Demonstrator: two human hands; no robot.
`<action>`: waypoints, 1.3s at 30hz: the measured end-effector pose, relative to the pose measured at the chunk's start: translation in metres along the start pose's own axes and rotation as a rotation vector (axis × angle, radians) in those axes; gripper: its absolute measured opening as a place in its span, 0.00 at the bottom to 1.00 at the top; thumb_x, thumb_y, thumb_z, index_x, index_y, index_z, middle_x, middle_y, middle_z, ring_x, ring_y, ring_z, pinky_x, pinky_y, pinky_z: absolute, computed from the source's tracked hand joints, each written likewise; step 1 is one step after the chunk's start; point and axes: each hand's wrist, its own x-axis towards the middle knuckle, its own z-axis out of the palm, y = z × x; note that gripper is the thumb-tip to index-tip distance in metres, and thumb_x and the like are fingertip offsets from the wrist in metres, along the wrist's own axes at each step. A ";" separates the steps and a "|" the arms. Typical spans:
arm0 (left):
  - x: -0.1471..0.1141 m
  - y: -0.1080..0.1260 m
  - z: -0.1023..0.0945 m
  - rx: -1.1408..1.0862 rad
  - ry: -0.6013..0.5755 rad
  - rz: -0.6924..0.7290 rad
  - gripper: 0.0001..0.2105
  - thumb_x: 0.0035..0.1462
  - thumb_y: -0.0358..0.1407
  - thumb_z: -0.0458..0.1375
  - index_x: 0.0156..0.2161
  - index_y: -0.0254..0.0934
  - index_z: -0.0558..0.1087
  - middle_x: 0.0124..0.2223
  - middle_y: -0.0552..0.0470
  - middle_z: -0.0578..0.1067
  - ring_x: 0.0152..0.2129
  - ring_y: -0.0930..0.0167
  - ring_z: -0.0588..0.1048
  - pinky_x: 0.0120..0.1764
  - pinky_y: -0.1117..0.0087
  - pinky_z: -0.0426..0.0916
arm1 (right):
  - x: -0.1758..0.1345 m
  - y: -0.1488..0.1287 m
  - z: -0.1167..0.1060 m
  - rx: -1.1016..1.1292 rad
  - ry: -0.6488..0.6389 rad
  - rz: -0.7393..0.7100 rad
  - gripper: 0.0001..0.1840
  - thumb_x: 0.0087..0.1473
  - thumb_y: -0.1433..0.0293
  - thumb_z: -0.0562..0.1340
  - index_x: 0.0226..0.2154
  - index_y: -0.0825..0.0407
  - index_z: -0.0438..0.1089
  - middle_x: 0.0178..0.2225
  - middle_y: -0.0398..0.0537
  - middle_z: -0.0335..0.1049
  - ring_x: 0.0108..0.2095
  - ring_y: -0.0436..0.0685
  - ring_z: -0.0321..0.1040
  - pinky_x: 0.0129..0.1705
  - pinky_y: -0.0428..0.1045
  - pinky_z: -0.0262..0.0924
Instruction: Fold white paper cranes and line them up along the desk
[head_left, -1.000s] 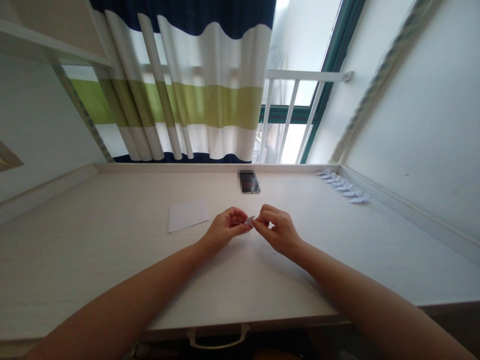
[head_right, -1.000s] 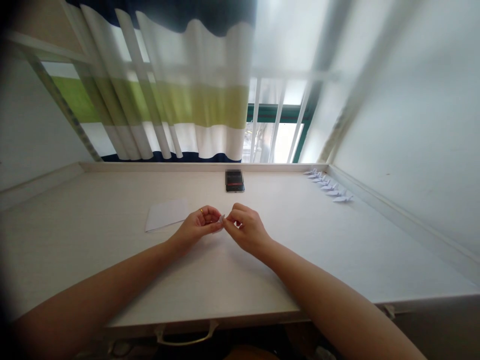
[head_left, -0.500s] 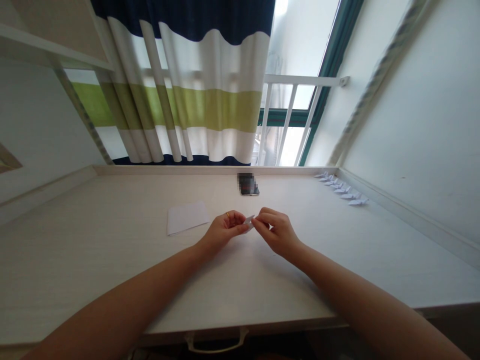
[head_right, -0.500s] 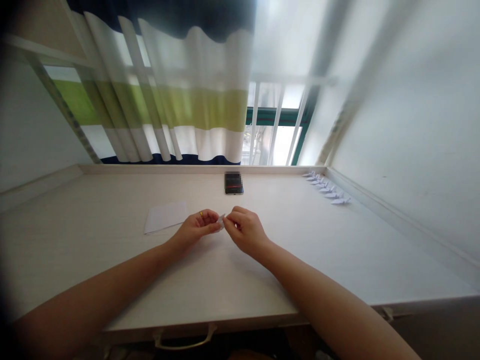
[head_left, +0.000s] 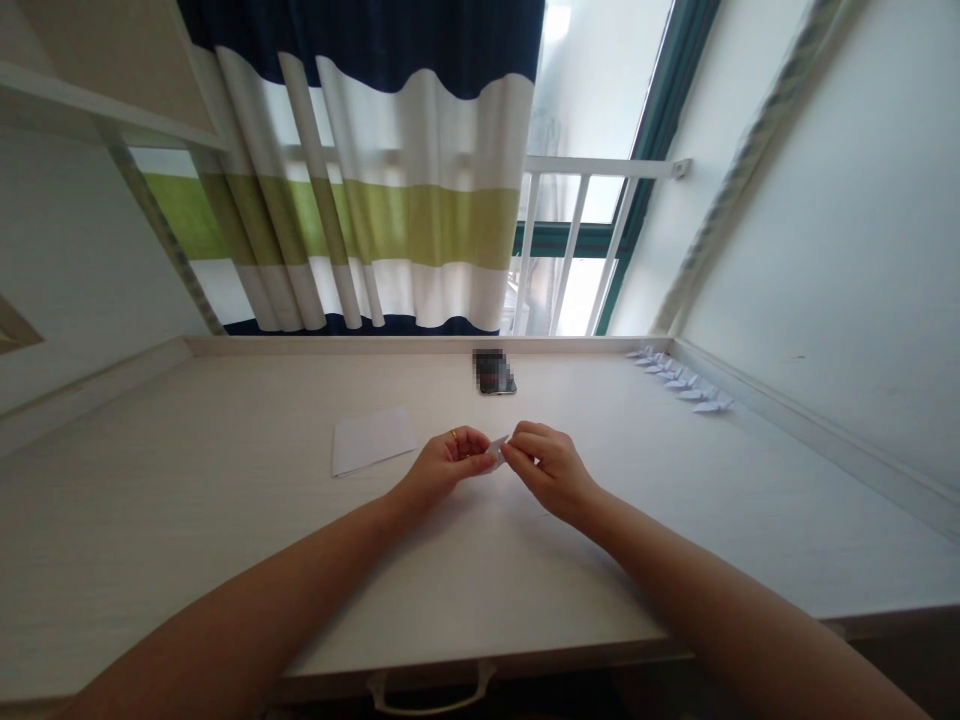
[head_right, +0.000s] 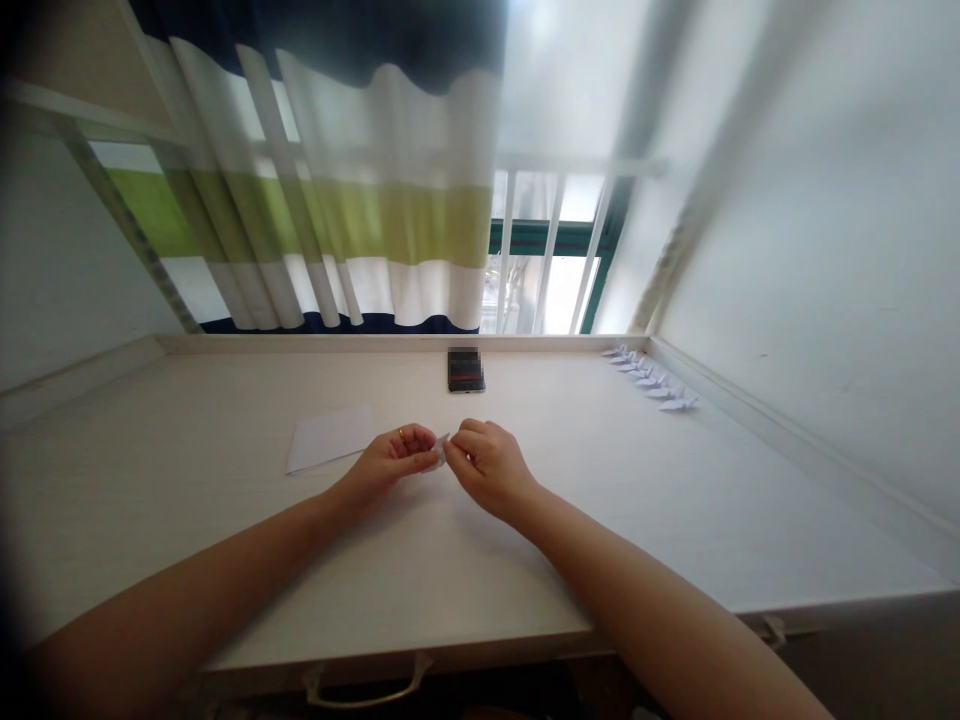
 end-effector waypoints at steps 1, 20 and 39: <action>0.000 0.000 0.000 0.001 -0.002 0.001 0.10 0.39 0.33 0.64 0.29 0.33 0.68 0.26 0.56 0.70 0.24 0.79 0.67 0.33 0.74 0.61 | 0.000 0.000 0.000 -0.011 -0.002 -0.001 0.18 0.52 0.70 0.51 0.14 0.53 0.58 0.18 0.43 0.57 0.21 0.47 0.54 0.25 0.45 0.50; 0.001 -0.003 -0.002 0.278 -0.004 -0.047 0.16 0.44 0.46 0.58 0.25 0.33 0.66 0.22 0.56 0.67 0.21 0.76 0.66 0.30 0.72 0.63 | -0.001 0.004 0.002 -0.188 -0.015 -0.205 0.14 0.52 0.68 0.54 0.20 0.55 0.65 0.23 0.47 0.62 0.24 0.49 0.55 0.28 0.47 0.51; -0.005 0.010 -0.006 -0.010 -0.214 -0.142 0.12 0.45 0.40 0.60 0.22 0.31 0.66 0.18 0.53 0.71 0.15 0.77 0.68 0.23 0.75 0.60 | -0.001 0.010 0.014 0.994 -0.410 0.405 0.21 0.49 0.55 0.56 0.21 0.57 0.61 0.18 0.42 0.63 0.17 0.46 0.60 0.22 0.44 0.55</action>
